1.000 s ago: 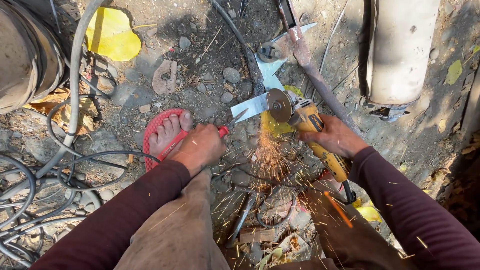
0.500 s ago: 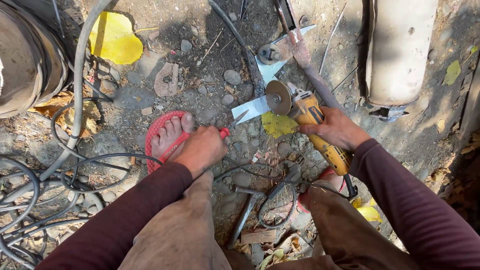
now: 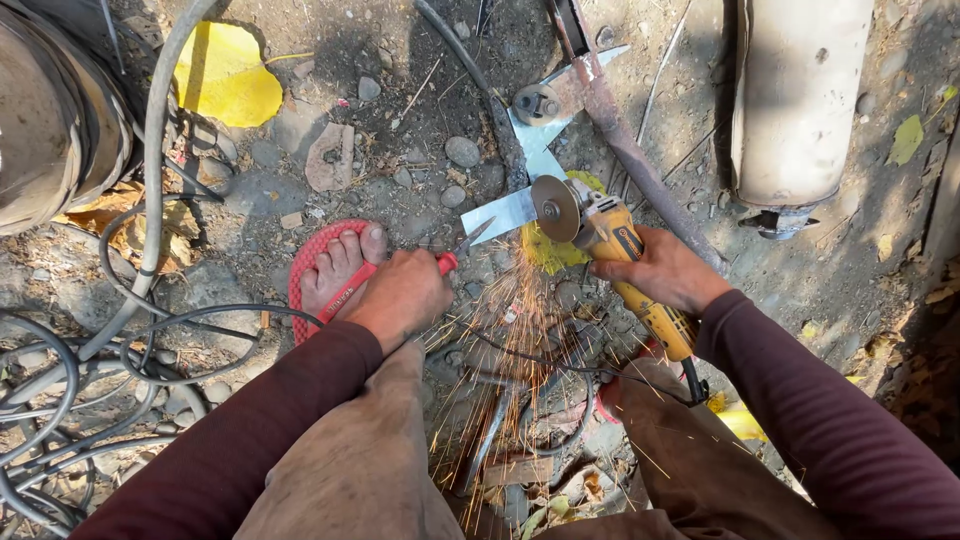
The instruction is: Cutting a metal patch with an angle grinder and fitting it onto an exhaust pipe using pliers
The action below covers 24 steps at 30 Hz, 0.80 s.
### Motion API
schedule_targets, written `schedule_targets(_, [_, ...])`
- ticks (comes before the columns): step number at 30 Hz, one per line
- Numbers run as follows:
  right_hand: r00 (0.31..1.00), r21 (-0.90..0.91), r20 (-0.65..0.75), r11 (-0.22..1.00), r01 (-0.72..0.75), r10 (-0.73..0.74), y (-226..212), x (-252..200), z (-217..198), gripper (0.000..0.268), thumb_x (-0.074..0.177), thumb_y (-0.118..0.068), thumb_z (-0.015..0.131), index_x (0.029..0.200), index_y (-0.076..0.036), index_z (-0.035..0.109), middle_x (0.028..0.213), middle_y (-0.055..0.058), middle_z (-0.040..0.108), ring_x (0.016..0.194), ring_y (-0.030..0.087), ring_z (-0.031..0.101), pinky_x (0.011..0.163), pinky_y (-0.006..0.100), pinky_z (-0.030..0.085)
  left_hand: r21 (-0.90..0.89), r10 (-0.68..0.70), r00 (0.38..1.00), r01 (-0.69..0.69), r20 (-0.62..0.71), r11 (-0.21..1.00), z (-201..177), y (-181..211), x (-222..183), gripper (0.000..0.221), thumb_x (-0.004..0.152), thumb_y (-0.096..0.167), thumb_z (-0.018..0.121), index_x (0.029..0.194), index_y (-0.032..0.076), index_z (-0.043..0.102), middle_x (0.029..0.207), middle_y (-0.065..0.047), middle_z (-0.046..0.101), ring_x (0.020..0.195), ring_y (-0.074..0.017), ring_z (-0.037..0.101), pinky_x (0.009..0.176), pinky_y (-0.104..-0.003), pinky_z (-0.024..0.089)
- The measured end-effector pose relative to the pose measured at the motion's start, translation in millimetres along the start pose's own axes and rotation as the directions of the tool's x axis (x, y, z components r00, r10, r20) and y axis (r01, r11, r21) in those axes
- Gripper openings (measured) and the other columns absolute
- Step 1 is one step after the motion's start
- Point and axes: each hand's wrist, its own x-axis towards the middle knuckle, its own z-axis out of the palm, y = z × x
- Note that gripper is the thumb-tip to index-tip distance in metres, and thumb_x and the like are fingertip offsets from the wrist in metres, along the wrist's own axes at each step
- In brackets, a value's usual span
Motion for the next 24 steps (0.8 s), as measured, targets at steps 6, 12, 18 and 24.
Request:
schedule_targets(6, [1.000, -0.025, -0.023, 1.000, -0.008, 0.008, -20, -6, -3, 0.057, 0.090, -0.031, 0.079, 0.128, 0.007, 0.059, 0.092, 0.024, 0.071, 0.092, 0.040, 0.070, 0.097, 0.057, 0.053, -0.002, 0.016, 1.000, -0.016, 0.007, 1.000, 5, -6, 8, 0.040, 0.083, 0.024, 0.064, 0.105, -0.007, 0.073, 0.103, -0.030, 0.075, 0.104, -0.0495, 0.072, 0.088, -0.058, 0.059])
schedule_targets(12, [0.997, -0.123, -0.013, 0.989, -0.080, 0.079, -52, -26, 2, 0.092, 0.089, -0.043, 0.075, 0.151, 0.012, 0.034, 0.129, 0.039, 0.060, 0.131, 0.053, 0.053, 0.114, 0.067, 0.038, -0.034, 0.009, 1.000, -0.009, 0.020, 0.999, -6, 3, -3, 0.039, 0.086, 0.021, 0.059, 0.108, -0.009, 0.072, 0.106, -0.031, 0.074, 0.106, -0.0495, 0.071, 0.090, -0.058, 0.058])
schedule_targets(18, [0.999, -0.095, -0.031, 0.995, -0.044, 0.041, -12, -1, 4, 0.065, 0.087, -0.039, 0.078, 0.131, 0.005, 0.061, 0.102, 0.027, 0.071, 0.105, 0.042, 0.068, 0.101, 0.056, 0.050, -0.033, 0.016, 1.000, -0.016, 0.005, 0.999, 3, -4, 7, 0.038, 0.087, 0.023, 0.059, 0.104, -0.008, 0.073, 0.103, -0.030, 0.075, 0.105, -0.0482, 0.072, 0.088, -0.057, 0.059])
schedule_targets(24, [0.999, 0.121, -0.013, 0.992, -0.027, 0.029, -14, -18, -19, 0.040, 0.091, -0.022, 0.074, 0.114, 0.007, 0.057, 0.081, 0.026, 0.068, 0.069, 0.036, 0.069, 0.069, 0.048, 0.059, -0.065, 0.047, 0.999, -0.048, -0.021, 0.997, 0, 1, 2, 0.038, 0.087, 0.026, 0.060, 0.103, -0.006, 0.074, 0.102, -0.030, 0.074, 0.105, -0.0489, 0.072, 0.088, -0.059, 0.059])
